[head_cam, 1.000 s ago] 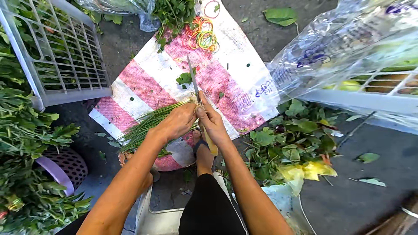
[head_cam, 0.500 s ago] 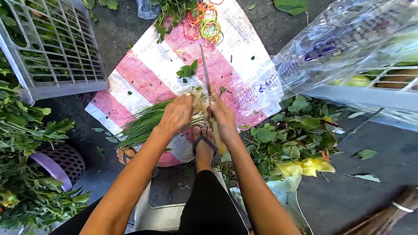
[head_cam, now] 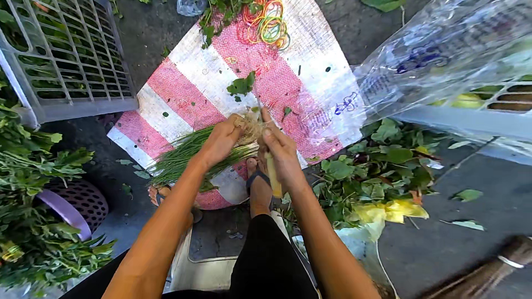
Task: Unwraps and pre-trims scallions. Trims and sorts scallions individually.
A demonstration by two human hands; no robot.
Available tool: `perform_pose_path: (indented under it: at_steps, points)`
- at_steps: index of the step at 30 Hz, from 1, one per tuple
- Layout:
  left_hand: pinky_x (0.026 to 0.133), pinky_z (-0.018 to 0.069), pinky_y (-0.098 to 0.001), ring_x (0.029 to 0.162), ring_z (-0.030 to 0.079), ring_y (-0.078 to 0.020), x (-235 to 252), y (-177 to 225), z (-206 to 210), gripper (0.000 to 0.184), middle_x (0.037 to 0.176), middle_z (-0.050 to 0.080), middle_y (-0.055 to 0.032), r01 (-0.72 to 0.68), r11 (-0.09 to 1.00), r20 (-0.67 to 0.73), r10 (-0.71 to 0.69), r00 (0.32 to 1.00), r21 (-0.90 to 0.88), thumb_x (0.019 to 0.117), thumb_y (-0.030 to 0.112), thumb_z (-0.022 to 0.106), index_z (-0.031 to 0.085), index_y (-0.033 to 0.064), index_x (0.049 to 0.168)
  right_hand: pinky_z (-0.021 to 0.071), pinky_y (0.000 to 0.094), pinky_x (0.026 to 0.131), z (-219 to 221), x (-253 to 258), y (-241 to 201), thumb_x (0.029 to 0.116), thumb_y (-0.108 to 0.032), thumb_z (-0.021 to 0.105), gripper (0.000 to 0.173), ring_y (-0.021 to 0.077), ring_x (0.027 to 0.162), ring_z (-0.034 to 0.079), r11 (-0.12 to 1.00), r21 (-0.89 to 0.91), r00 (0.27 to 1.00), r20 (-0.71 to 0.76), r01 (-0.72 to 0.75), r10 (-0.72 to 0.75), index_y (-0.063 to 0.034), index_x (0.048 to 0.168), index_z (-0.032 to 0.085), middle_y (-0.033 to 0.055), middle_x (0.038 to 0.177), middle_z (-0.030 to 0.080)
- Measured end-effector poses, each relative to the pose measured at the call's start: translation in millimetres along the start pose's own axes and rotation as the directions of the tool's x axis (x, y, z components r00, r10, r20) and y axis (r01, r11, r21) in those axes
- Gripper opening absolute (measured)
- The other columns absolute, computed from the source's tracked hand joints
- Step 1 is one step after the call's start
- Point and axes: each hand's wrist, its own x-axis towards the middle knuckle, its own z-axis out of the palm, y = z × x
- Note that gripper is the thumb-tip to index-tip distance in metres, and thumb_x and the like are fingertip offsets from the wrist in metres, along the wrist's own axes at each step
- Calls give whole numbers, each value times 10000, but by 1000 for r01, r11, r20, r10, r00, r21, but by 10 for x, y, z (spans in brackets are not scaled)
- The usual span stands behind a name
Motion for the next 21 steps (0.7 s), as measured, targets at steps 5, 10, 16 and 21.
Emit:
perform_pose_path:
  at_steps: [5,10,16,21]
  points:
    - [722,557,-288,765,610,-94,-26,98,-130,302,924,620,-41,24,929,158,37,987,-370,1096,185,373,610,4,1140,418,252,474,32,74,156,1055,-524,456,626,93,556,447,1000,29,996,89,-7,5,-347,1633,294,35,971,625]
    - [732,564,-294,790,633,-106,-44,190,-144,300,962,644,-71,98,965,181,-55,982,-242,1106,191,400,611,-2,1197,417,249,447,145,93,158,1090,-485,412,526,100,535,470,1000,-20,1000,25,16,-16,-390,1604,360,28,977,659]
    - [857,518,-466,937,658,-278,16,149,-43,273,977,658,-187,-53,993,67,46,997,108,1069,173,472,610,-43,1162,388,191,440,67,59,45,1096,-326,444,487,50,508,417,992,112,995,82,53,-62,-250,1577,444,2,893,628]
    - [1052,517,-412,1254,607,-244,124,-232,-91,979,1448,543,-201,95,938,88,-69,994,-334,835,37,754,176,44,1625,407,233,407,-112,81,70,1115,-417,340,517,97,461,421,955,278,991,-58,-99,120,-314,1621,314,-22,702,481]
